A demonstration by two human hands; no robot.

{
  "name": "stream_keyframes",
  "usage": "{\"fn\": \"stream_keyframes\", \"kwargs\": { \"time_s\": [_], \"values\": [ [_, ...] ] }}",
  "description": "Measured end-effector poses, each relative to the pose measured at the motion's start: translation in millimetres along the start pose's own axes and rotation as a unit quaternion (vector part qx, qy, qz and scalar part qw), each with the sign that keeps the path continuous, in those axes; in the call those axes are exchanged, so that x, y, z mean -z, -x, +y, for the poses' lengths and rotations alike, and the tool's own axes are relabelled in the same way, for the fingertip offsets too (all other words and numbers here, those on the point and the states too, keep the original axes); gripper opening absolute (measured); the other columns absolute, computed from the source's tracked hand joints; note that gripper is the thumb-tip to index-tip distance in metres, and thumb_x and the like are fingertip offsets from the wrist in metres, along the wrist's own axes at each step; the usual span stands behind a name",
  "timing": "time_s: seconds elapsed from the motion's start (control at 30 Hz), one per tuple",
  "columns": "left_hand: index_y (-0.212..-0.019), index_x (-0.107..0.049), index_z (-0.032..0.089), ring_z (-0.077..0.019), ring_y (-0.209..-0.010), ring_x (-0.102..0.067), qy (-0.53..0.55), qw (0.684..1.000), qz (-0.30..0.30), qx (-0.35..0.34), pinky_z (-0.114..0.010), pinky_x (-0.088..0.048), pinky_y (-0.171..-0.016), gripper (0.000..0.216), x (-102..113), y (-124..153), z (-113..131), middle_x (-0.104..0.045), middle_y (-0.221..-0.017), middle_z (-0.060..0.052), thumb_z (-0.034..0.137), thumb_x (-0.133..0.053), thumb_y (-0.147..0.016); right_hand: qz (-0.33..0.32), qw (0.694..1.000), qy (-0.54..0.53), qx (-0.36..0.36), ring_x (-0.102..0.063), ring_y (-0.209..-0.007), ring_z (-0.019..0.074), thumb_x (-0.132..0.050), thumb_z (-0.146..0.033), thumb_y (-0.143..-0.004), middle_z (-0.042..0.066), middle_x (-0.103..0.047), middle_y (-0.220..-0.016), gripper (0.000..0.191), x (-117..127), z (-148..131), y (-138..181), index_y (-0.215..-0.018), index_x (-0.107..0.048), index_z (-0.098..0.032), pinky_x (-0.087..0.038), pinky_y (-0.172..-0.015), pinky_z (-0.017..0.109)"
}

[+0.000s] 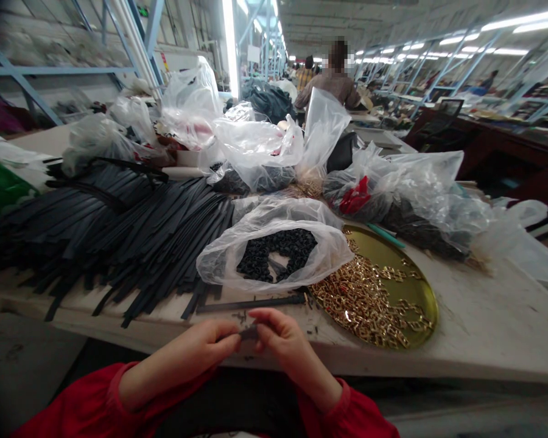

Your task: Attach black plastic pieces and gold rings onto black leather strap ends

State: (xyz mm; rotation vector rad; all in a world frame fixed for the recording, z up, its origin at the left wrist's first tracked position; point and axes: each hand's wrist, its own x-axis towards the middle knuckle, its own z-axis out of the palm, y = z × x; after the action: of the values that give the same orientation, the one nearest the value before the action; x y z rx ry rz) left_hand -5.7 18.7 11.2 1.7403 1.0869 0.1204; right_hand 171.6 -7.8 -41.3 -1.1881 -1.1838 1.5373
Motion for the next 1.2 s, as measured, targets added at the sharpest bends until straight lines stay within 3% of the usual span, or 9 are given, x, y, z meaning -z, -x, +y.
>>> {"fn": "stream_keyframes", "kwargs": {
  "time_s": [0.17,0.3,0.47,0.63,0.8,0.97,1.1,1.2],
  "values": [
    [-0.069,-0.056,0.016,-0.0102,-0.056,-0.041,0.002,1.0,0.014,-0.002,-0.021,-0.027,-0.051,0.025,-1.3,-2.2,-0.1,-0.045,-0.059,0.005,0.029,-0.037,-0.079,0.074,0.997,-0.029,-0.016,-0.055,-0.054,0.0107,-0.063,-0.048,-0.068,-0.001,-0.06,-0.06,0.034,-4.3,-2.6,2.9,-0.084,-0.065,-0.018,-0.043,-0.055,0.024],
    [-0.072,-0.057,0.017,-0.0115,-0.06,-0.046,-0.016,0.999,0.04,-0.028,-0.021,-0.03,-0.054,0.026,-7.1,-3.9,-0.1,-0.052,-0.064,0.004,0.029,-0.036,-0.081,0.08,0.995,-0.053,-0.029,-0.056,-0.063,0.0125,-0.068,-0.042,-0.065,0.0,-0.065,-0.07,0.033,-9.3,-0.1,8.0,-0.089,-0.066,-0.02,-0.045,-0.063,0.026],
    [-0.078,-0.06,0.018,-0.0137,-0.068,-0.052,-0.018,0.996,0.072,-0.05,-0.022,-0.036,-0.062,0.026,-15.2,-6.1,1.8,-0.06,-0.073,0.0,0.029,-0.037,-0.083,0.079,0.993,-0.084,-0.03,-0.054,-0.062,0.0109,-0.069,-0.039,-0.065,-0.001,-0.063,-0.067,0.029,-13.3,3.8,9.1,-0.085,-0.066,-0.019,-0.043,-0.061,0.024],
    [-0.106,-0.048,0.018,-0.012,-0.072,-0.054,0.08,0.993,0.061,-0.06,-0.022,-0.041,-0.067,0.028,-11.6,0.4,9.0,-0.059,-0.079,0.001,0.017,-0.038,-0.08,0.115,0.987,-0.105,-0.03,-0.052,-0.057,0.0095,-0.07,-0.041,-0.062,-0.003,-0.06,-0.064,0.032,-14.9,-8.2,9.1,-0.08,-0.06,-0.017,-0.042,-0.058,0.023],
    [-0.104,-0.042,0.016,-0.0116,-0.068,-0.054,0.122,0.987,0.095,-0.041,-0.022,-0.041,-0.062,0.024,-11.4,1.7,8.8,-0.058,-0.073,0.002,0.018,-0.038,-0.08,0.066,0.99,-0.122,-0.012,-0.054,-0.058,0.0118,-0.069,-0.043,-0.065,-0.002,-0.06,-0.062,0.031,-24.6,-10.5,12.6,-0.079,-0.056,-0.018,-0.043,-0.059,0.025],
    [-0.101,-0.041,0.019,-0.0091,-0.05,-0.046,0.119,0.988,0.097,-0.02,-0.02,-0.034,-0.048,0.022,-11.0,0.4,4.1,-0.055,-0.063,0.006,0.029,-0.043,-0.081,0.06,0.99,-0.125,0.017,-0.053,-0.069,0.0139,-0.044,-0.05,-0.082,0.003,-0.061,-0.076,0.038,-18.7,-7.4,20.2,-0.09,-0.062,-0.018,-0.042,-0.067,0.028],
    [-0.095,-0.043,0.019,-0.01,-0.053,-0.047,0.071,0.99,0.126,-0.007,-0.021,-0.033,-0.049,0.024,-10.5,2.4,7.1,-0.05,-0.06,0.007,0.032,-0.051,-0.077,0.021,0.984,-0.171,-0.056,-0.051,-0.067,0.0111,-0.06,-0.046,-0.073,0.001,-0.06,-0.079,0.034,-14.5,-7.2,22.4,-0.094,-0.06,-0.019,-0.039,-0.064,0.024],
    [-0.086,-0.047,0.018,-0.0119,-0.059,-0.05,0.019,0.991,0.135,0.003,-0.022,-0.034,-0.054,0.016,-10.8,3.2,11.4,-0.053,-0.064,0.005,0.03,-0.052,-0.075,-0.029,0.979,-0.187,-0.074,-0.05,-0.068,0.0099,-0.066,-0.042,-0.069,0.0,-0.058,-0.079,0.035,-16.3,-8.7,21.4,-0.092,-0.058,-0.018,-0.038,-0.063,0.022]
  ]
}}
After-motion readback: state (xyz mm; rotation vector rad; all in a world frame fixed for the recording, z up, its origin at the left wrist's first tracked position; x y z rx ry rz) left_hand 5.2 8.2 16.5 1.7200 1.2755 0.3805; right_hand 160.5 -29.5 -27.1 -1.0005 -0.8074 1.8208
